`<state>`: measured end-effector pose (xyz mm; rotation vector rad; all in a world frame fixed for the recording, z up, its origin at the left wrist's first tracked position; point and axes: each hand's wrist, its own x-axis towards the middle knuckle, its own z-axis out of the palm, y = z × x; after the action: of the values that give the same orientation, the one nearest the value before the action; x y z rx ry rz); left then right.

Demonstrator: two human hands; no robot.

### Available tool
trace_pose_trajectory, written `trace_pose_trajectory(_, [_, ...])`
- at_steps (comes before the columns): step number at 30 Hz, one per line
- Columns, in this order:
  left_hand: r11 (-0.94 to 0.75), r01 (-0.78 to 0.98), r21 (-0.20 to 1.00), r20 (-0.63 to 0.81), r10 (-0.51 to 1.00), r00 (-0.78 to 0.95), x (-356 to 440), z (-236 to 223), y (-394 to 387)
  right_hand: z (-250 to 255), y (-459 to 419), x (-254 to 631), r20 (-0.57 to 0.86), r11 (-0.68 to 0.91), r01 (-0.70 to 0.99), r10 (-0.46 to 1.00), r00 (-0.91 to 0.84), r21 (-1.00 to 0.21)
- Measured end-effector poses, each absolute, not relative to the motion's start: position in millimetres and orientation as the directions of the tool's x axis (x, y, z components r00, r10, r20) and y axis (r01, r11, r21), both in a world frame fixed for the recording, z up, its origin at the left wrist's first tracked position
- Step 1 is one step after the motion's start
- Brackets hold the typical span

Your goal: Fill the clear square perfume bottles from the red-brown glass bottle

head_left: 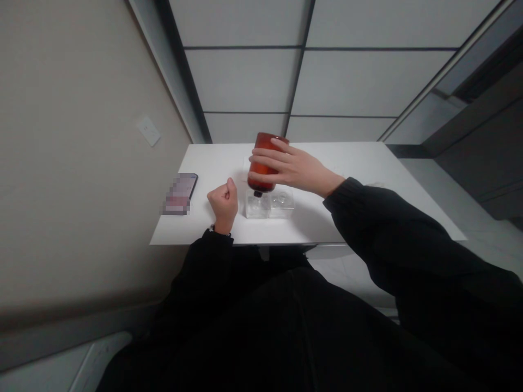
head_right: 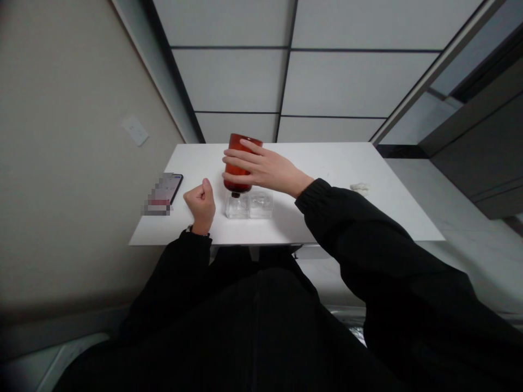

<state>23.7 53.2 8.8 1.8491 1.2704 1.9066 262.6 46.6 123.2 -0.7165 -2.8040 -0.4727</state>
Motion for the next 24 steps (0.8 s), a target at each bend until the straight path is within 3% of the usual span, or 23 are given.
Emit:
trace_pose_trajectory(7, [-0.624, 0.433, 0.65, 0.741, 0.648, -0.179, 23, 10, 53, 122, 47, 264, 0.258, 0.822, 0.485, 0.419, -0.87, 0.3])
trace_pose_trajectory(15, [-0.618, 0.401, 0.676, 0.725, 0.656, -0.212, 24, 10, 53, 94, 56, 270, 0.424, 0.764, 0.611, 0.492, -0.761, 0.21])
trace_pose_trajectory(24, [-0.632, 0.387, 0.672, 0.731, 0.649, -0.21, 24, 8, 54, 73, 49, 295, 0.534, 0.659, 0.752, 0.63, -0.565, 0.019])
